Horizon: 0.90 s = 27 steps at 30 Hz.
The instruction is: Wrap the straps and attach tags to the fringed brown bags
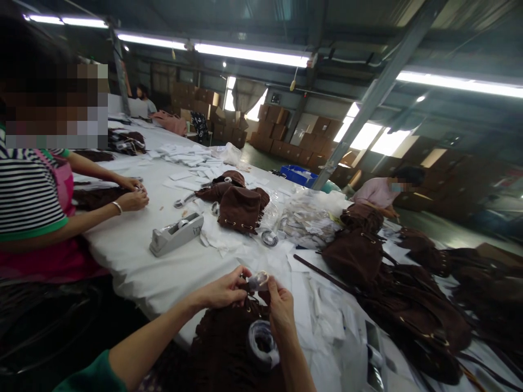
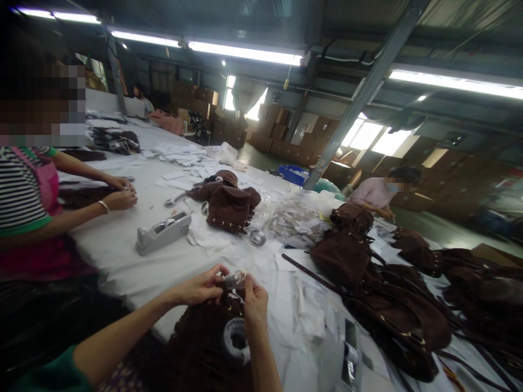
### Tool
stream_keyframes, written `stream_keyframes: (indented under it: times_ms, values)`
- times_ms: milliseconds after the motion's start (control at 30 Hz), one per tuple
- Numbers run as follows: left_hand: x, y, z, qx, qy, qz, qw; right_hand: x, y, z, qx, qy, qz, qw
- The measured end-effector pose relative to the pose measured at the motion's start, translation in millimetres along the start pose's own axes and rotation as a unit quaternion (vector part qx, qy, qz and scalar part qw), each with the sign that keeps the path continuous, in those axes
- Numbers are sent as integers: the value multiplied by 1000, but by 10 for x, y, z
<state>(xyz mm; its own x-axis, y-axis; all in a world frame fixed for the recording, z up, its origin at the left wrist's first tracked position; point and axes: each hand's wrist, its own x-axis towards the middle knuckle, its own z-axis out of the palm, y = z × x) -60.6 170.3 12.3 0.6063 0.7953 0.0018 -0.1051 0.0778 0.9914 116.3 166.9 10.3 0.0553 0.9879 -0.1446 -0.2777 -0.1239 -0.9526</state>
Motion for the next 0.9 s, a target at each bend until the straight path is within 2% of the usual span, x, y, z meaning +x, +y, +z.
stream_keyframes:
  times_ms: [100,233,367,467,533,633,700,767,900]
  values:
    - [27,-31,-42,-28,-32,4,999,99,-36,-41,-58,-10,-19,998]
    - [50,-83,-105,-61,20,31,997,189,-28,-46,-120,-40,-33,991]
    - [83,-114,-127,-77,44,26,996,218,-25,42,-208,-31,-92,973]
    - [129,-159,-112,-84,98,31,991,213,-43,151,-232,-28,-123,964]
    - [160,-197,-89,-117,147,34,982,204,-31,208,-181,-32,-101,978]
    - [181,-239,-52,-186,186,31,964,181,68,224,-81,-46,-17,995]
    - [175,-252,-37,-208,181,13,961,162,167,197,-61,-66,33,995]
    - [155,-252,-33,-204,164,-12,965,146,253,166,-55,-77,55,994]
    - [118,-239,-31,-142,139,-24,980,144,281,156,-66,-55,39,995]
